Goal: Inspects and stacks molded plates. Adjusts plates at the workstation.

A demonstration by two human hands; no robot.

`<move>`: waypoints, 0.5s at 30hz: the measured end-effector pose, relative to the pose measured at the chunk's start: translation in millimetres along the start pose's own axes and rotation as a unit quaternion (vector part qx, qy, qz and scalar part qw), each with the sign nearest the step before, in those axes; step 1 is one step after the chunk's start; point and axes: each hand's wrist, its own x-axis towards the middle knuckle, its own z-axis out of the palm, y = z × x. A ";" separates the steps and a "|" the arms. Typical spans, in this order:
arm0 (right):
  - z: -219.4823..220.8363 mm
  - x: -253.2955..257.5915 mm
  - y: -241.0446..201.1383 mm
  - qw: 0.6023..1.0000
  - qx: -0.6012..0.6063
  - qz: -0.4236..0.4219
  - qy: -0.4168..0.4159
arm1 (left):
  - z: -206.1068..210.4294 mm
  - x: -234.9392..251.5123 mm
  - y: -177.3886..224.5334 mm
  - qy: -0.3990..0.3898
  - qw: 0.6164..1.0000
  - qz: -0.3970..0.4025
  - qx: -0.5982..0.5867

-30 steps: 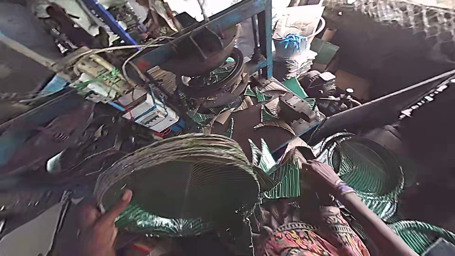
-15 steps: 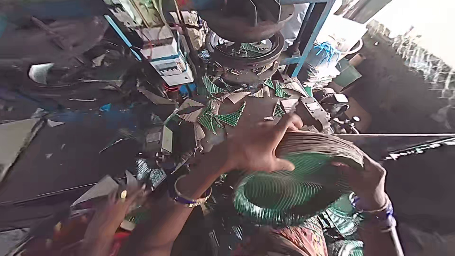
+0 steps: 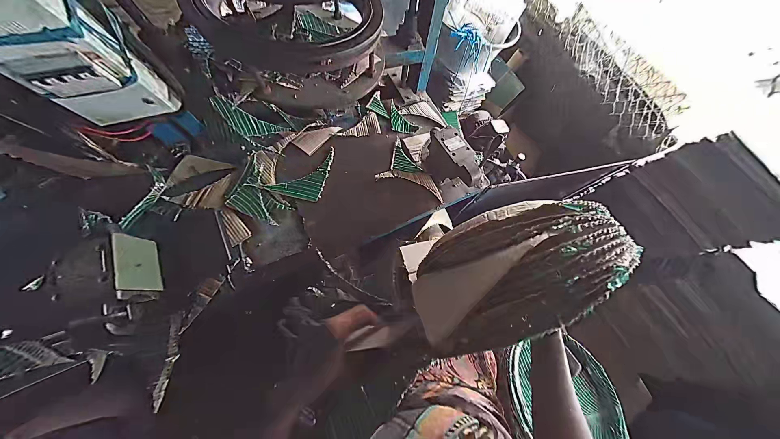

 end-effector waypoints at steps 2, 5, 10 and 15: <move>-7.3 23.4 31.8 0.998 0.064 -0.007 0.007 | -50.8 -37.7 -14.0 -0.080 0.968 -0.167 0.172; -7.9 26.1 49.2 0.997 0.060 -0.049 0.025 | -102.6 -68.8 -15.3 -0.189 0.876 -0.356 0.265; 45.6 -24.1 -44.8 0.993 0.070 0.090 0.038 | -85.4 22.1 71.1 0.072 0.977 -0.025 0.199; 46.7 -29.1 -48.7 0.998 0.051 0.005 0.027 | -16.2 114.7 118.9 0.134 0.973 0.187 0.013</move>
